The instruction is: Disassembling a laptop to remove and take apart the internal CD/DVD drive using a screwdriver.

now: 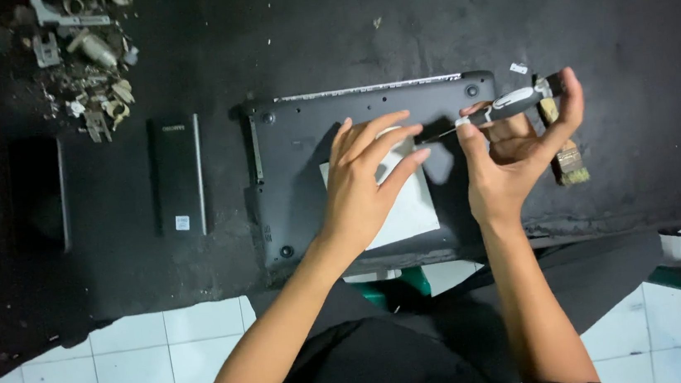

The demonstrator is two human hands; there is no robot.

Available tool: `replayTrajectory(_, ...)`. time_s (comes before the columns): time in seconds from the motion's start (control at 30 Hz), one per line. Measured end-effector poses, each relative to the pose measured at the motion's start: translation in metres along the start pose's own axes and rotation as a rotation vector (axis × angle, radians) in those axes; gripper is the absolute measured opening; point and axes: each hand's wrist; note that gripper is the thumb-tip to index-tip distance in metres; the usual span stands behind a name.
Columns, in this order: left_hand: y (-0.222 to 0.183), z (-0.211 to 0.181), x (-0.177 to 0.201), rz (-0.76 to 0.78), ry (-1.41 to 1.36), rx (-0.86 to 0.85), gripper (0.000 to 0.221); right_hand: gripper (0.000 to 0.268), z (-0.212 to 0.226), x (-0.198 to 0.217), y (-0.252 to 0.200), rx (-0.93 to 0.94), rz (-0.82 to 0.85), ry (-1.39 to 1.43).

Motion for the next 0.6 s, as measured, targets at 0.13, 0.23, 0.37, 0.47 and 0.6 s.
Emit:
replayTrajectory(0.13, 0.006, 0.000, -0.005, 0.018, -0.030, -0.015, 0.017, 0.083, 0.003, 0.000, 0.001, 0.037, 0.008, 0.002)
replayTrajectory(0.23, 0.017, 0.007, -0.004, 0.037, -0.072, 0.009, 0.015, 0.082, 0.007, -0.003, 0.002, -0.010, -0.025, 0.025)
replayTrajectory(0.37, 0.068, 0.053, -0.012, -0.070, -0.004, -0.068, 0.006, 0.089, -0.012, 0.004, 0.007, -0.004, -0.094, -0.010)
replayTrajectory(0.47, 0.108, 0.069, -0.017, -0.080, 0.135, -0.060, 0.005, 0.096, -0.016, 0.004, 0.006, 0.018, -0.073, -0.033)
replayTrajectory(0.6, 0.139, 0.080, -0.025, 0.007, 0.394, -0.040, 0.008, 0.103, -0.019, 0.001, 0.009, 0.028, -0.075, 0.005)
Point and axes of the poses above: each hand's wrist, its own y-axis towards the middle knuckle, its own x-axis out of the back of the hand, z = x × y, and after that the axes turned 1 degree about -y, right-handed
